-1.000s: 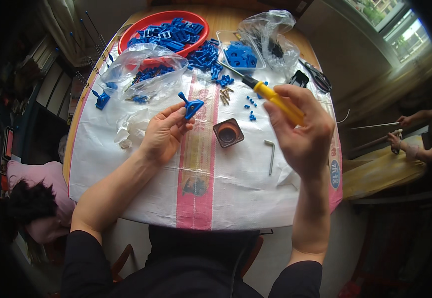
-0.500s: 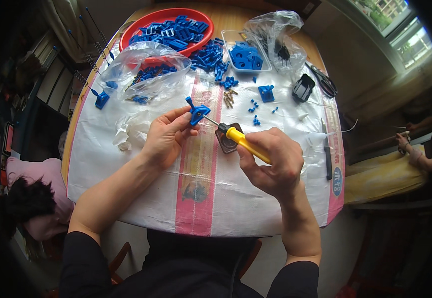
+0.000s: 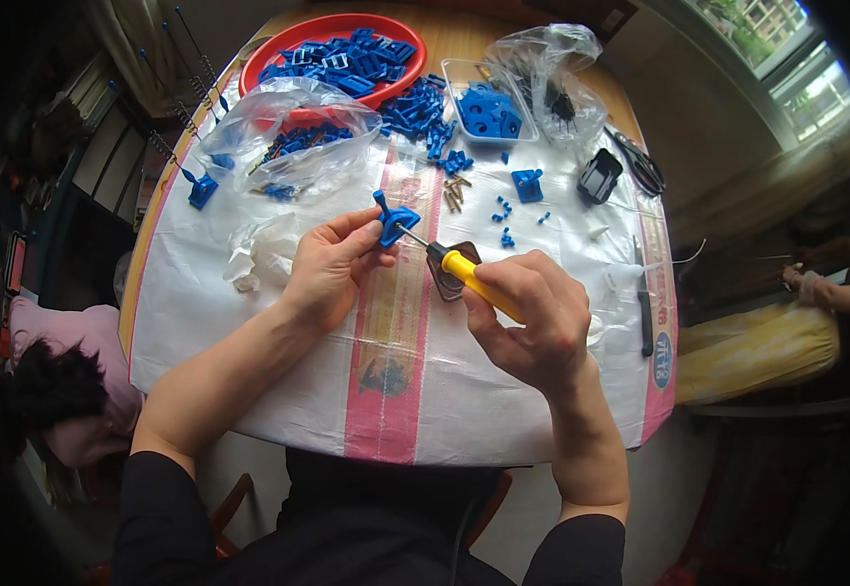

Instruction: Assembling blue plastic parts by inserting a metal rod with a spring and applying adhesive.

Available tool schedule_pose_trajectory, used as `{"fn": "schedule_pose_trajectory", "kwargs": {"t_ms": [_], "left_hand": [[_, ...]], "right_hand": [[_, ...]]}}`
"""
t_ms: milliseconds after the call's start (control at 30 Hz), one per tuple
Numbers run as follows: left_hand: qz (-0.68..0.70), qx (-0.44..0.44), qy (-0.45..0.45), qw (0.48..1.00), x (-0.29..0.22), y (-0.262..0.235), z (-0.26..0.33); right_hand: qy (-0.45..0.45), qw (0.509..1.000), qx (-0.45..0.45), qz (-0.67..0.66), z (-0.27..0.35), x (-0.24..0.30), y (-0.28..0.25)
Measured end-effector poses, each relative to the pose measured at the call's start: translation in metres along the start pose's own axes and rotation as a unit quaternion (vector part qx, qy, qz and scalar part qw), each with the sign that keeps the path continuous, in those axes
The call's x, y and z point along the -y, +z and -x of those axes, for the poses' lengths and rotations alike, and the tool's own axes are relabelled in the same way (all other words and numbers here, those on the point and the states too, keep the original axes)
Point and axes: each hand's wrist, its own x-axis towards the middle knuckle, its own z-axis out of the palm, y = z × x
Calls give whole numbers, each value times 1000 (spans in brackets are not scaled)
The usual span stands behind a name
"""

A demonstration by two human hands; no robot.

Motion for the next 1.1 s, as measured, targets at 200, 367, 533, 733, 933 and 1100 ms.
{"fn": "schedule_pose_trajectory", "kwargs": {"t_ms": [200,367,533,733,933,1100], "left_hand": [[-9,-27,32,999,3,3,2],[-16,-31,33,999,4,3,1],[-11,-38,50,998,4,4,1],[-19,-46,54,997,4,5,2],[-63,-45,77,994,2,6,5],[-61,-54,79,994,4,6,3]], "right_hand": [[34,989,117,82,2,5,-13],[96,992,24,75,0,11,-4],[85,974,144,154,5,6,-15],[180,982,41,43,3,14,-6],[216,970,80,80,0,13,-13],[158,981,87,75,8,10,-10]]}}
